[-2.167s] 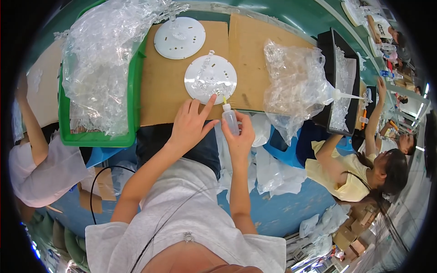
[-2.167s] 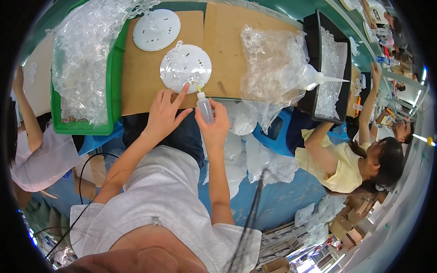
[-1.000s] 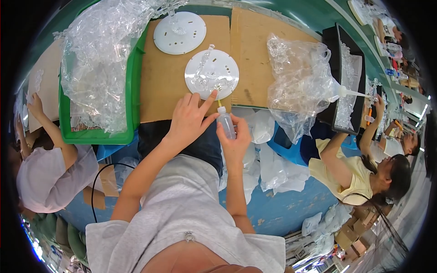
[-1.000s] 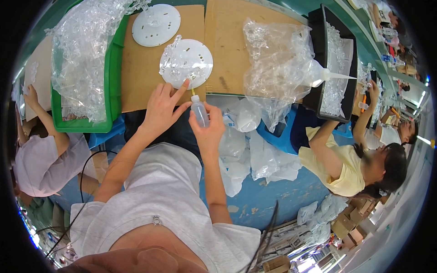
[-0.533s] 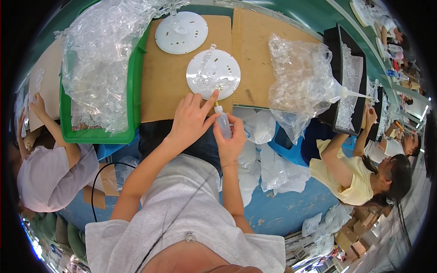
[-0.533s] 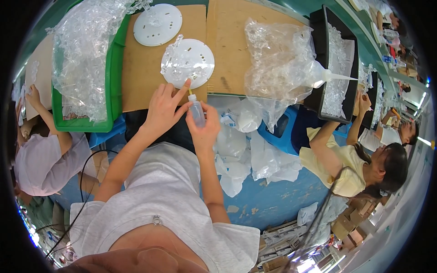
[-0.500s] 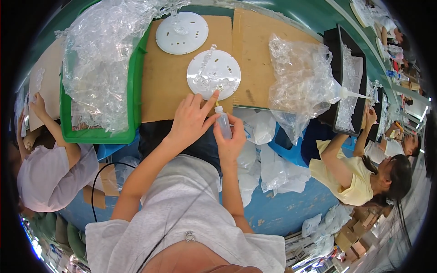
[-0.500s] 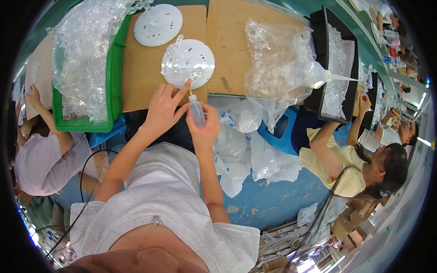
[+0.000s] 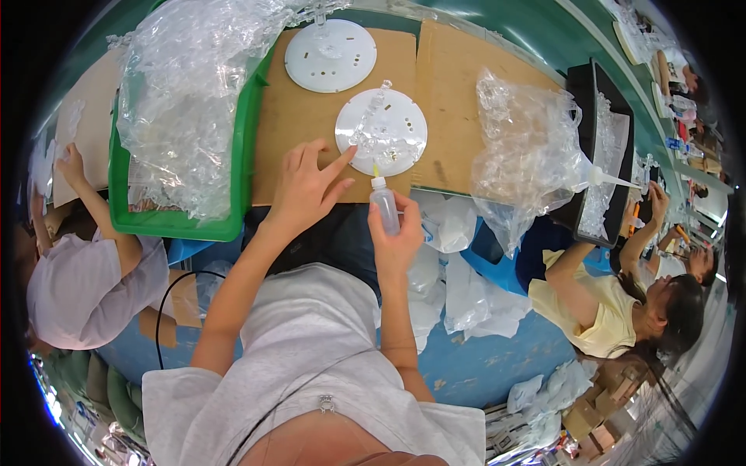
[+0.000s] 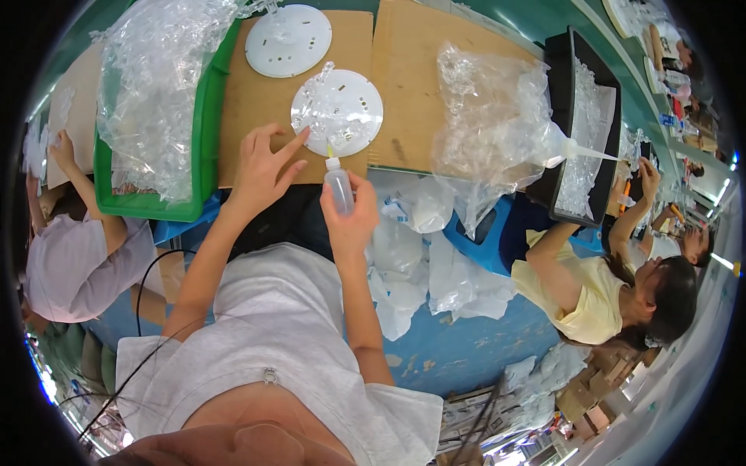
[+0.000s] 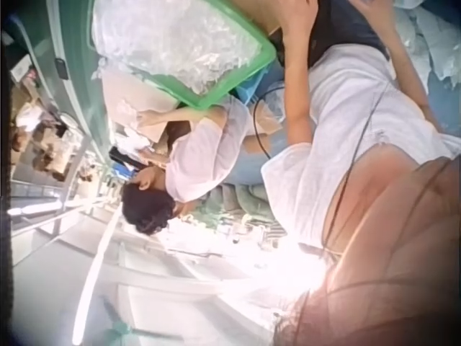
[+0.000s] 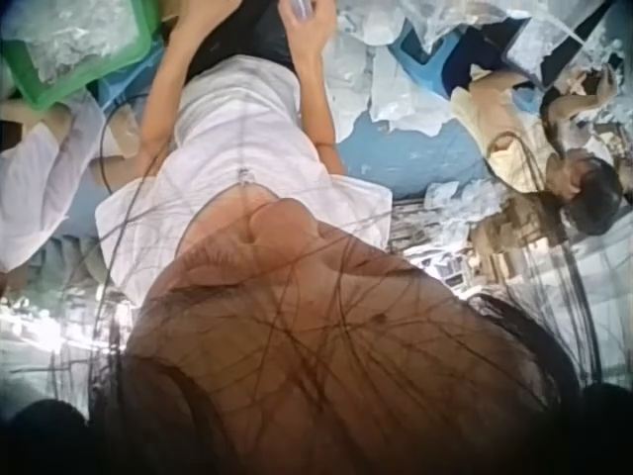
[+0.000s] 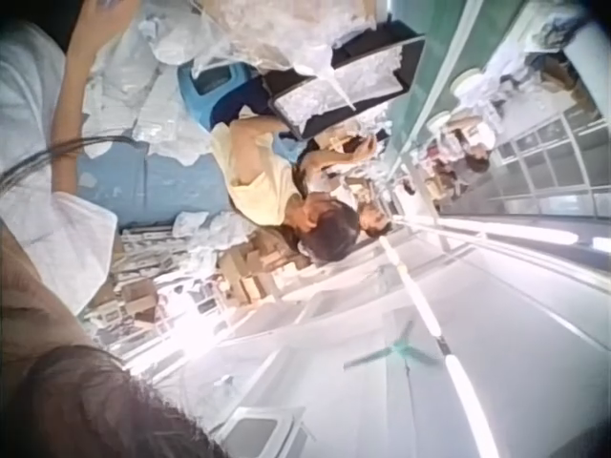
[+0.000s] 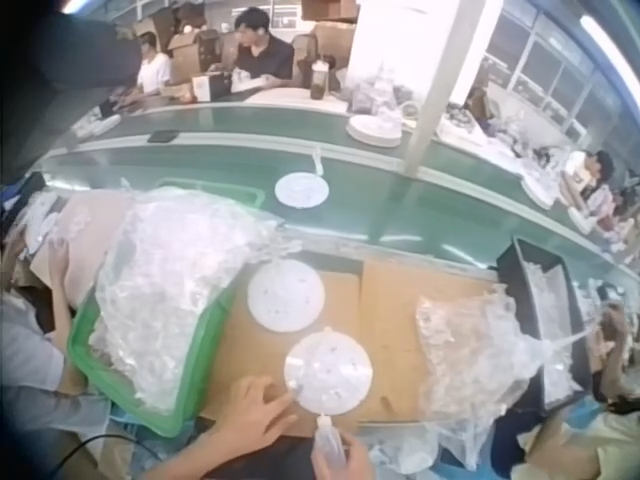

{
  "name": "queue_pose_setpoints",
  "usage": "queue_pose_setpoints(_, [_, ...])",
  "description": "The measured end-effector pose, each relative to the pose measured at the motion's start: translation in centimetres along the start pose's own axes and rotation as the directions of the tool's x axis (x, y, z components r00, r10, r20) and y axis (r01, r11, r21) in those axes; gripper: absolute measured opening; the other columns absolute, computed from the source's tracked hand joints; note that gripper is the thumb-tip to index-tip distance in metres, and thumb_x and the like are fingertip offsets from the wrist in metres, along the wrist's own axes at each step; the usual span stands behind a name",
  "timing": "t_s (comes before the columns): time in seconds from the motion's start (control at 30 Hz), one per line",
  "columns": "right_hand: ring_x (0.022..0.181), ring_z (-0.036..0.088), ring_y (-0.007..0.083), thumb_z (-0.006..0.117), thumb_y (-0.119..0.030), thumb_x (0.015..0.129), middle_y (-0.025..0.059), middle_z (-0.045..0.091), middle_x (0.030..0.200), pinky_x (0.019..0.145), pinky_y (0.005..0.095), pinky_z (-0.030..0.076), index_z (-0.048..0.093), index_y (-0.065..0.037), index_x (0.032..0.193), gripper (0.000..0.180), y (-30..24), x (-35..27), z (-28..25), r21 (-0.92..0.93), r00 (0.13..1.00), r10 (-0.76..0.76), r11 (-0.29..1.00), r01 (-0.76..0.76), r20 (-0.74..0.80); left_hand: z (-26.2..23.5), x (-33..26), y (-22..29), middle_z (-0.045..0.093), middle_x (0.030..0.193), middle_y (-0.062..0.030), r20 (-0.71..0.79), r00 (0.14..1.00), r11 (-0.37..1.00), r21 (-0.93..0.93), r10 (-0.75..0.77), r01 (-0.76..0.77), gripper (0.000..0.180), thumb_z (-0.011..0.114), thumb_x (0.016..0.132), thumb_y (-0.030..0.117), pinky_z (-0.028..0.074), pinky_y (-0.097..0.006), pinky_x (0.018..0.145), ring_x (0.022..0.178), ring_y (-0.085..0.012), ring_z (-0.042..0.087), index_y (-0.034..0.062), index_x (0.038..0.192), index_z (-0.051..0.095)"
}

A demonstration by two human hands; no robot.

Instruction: Assembling plastic light fixture bases by applying adhesive from a small bottle and attaching transparent plastic components at a factory assembly line.

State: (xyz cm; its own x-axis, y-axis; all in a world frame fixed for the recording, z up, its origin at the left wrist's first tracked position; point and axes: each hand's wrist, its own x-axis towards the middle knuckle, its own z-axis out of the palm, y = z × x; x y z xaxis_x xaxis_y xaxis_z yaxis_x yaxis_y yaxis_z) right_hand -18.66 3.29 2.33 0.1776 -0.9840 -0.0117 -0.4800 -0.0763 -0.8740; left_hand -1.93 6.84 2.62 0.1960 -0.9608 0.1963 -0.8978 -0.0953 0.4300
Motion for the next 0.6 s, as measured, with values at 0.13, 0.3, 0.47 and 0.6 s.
queue_pose_setpoints(0.13, [0.066, 0.057, 0.0152, 0.071, -0.016, 0.075, 0.0091, 0.063, 0.086, 0.06, 0.0271, 0.046, 0.059, -0.001, 0.098, 0.029, -0.2, -0.2, 0.0, -0.019, 0.999, 0.016, 1.0, -0.015, 0.038, 0.2, -0.1, 0.0, 0.047, 0.111, -0.0146, -0.003, 1.0, 1.0, 0.006, 0.006, -0.006, 0.045, 0.062, 0.083, 0.031, 0.036, -0.042, 0.088, 0.102, -0.0315, 0.044, 0.0186, 0.126, 0.054])
queue_pose_setpoints(0.3, [0.067, 0.058, 0.0154, 0.071, -0.015, 0.076, 0.0091, 0.063, 0.086, 0.061, 0.0279, 0.047, 0.058, 0.0, 0.097, 0.029, -0.8, -0.8, 0.4, -0.006, 0.996, 0.053, 0.999, -0.052, 0.071, 0.0, -0.1, 0.1, 0.047, 0.113, -0.0159, 0.038, 0.999, 0.998, -0.049, -0.025, 0.027, 0.047, 0.063, 0.082, 0.028, 0.034, -0.043, 0.092, 0.106, -0.0332, 0.043, 0.0199, 0.128, 0.053])
queue_pose_setpoints(0.47, [0.069, 0.059, 0.0159, 0.07, -0.015, 0.077, 0.0095, 0.063, 0.086, 0.062, 0.0282, 0.047, 0.058, 0.0, 0.098, 0.028, -1.1, -1.0, 1.3, -0.032, 0.997, 0.03, 0.999, -0.028, 0.065, 0.0, -0.1, -0.3, 0.047, 0.113, -0.016, 0.023, 1.0, 0.997, -0.077, -0.018, 0.02, 0.048, 0.063, 0.082, 0.029, 0.034, -0.043, 0.092, 0.107, -0.0335, 0.043, 0.0205, 0.128, 0.053])
queue_pose_setpoints(0.6, [0.069, 0.059, 0.0163, 0.07, -0.016, 0.078, 0.0099, 0.064, 0.086, 0.062, 0.0283, 0.048, 0.058, 0.0, 0.098, 0.028, -1.4, -1.0, 1.7, -0.021, 0.998, 0.031, 0.999, -0.03, 0.059, -0.2, -0.2, -0.4, 0.046, 0.114, -0.0162, 0.024, 0.999, 0.994, -0.103, -0.029, 0.032, 0.048, 0.063, 0.082, 0.028, 0.034, -0.044, 0.093, 0.108, -0.034, 0.042, 0.019, 0.128, 0.053])
